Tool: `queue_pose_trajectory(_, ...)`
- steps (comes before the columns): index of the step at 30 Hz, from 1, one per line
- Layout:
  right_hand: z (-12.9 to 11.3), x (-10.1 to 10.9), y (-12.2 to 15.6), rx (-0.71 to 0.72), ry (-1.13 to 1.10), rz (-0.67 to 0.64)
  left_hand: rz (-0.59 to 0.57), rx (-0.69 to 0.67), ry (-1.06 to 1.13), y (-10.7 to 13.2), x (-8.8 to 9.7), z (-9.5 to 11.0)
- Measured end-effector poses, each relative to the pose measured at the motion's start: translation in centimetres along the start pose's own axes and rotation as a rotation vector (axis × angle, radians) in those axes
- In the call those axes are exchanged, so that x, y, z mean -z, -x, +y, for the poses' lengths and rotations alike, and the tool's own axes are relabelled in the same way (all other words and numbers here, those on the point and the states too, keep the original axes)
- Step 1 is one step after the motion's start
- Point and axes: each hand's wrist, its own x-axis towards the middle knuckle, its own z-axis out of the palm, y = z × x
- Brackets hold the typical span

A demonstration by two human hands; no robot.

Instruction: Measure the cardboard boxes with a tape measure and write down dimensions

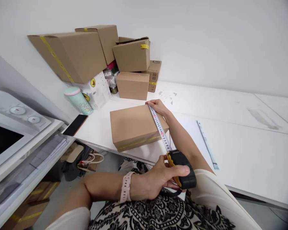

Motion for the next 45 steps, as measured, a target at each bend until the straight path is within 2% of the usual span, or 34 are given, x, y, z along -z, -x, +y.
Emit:
queue_pose_trajectory(3,0.4,-0.1,-0.2,0.019,-0.034,-0.051,-0.04,-0.025,0.044,-0.1,-0.6,-0.2)
queue_pose_trajectory(10,0.4,-0.1,0.2,0.055,-0.091,-0.006,-0.012,-0.008,0.048,0.1,-0.5,0.0)
queue_pose_trajectory(17,1.3,0.8,0.6,-0.031,-0.101,0.147,0.0,0.004,0.018,1.0,-0.2,0.3)
queue_pose_trajectory(20,1.9,1.4,0.5,-0.029,-0.088,0.205,-0.034,0.024,-0.016,1.4,0.7,0.8)
queue_pose_trajectory(22,2.2,2.1,0.9,0.004,-0.106,0.261,-0.073,0.03,-0.072,1.9,2.1,1.4)
queue_pose_trajectory(24,2.6,3.2,2.1,0.046,-0.176,0.342,-0.106,-0.019,-0.131,2.7,4.2,1.9)
queue_pose_trajectory(27,3.5,4.8,6.1,0.042,-0.302,0.528,-0.137,-0.185,-0.269,4.5,8.7,2.2)
queue_pose_trajectory(28,4.1,5.0,7.9,0.029,-0.326,0.59,-0.101,-0.253,-0.37,5.2,10.4,2.2)
queue_pose_trajectory(30,5.3,4.5,11.7,-0.022,-0.352,0.676,0.107,-0.457,-0.601,6.4,14.0,1.9)
queue_pose_trajectory(32,6.7,2.8,15.2,-0.105,-0.351,0.673,0.34,-0.647,-0.716,7.0,17.5,1.5)
queue_pose_trajectory(34,7.8,0.4,17.8,-0.187,-0.366,0.581,0.509,-0.728,-0.7,6.9,20.3,1.2)
queue_pose_trajectory(36,8.2,-1.9,19.1,-0.217,-0.391,0.508,0.568,-0.728,-0.577,6.1,22.3,1.2)
queue_pose_trajectory(38,7.9,-3.6,19.7,-0.187,-0.392,0.417,0.529,-0.697,-0.408,5.2,23.5,1.6)
queue_pose_trajectory(40,6.8,-4.3,19.9,-0.133,-0.318,0.361,0.448,-0.679,-0.278,4.8,23.8,2.5)
queue_pose_trajectory(42,5.3,-4.1,20.1,-0.065,-0.192,0.373,0.386,-0.701,-0.21,4.9,23.4,4.0)
queue_pose_trajectory(45,2.6,-3.1,20.6,0.034,-0.061,0.456,0.354,-0.792,-0.193,6.0,21.8,7.1)
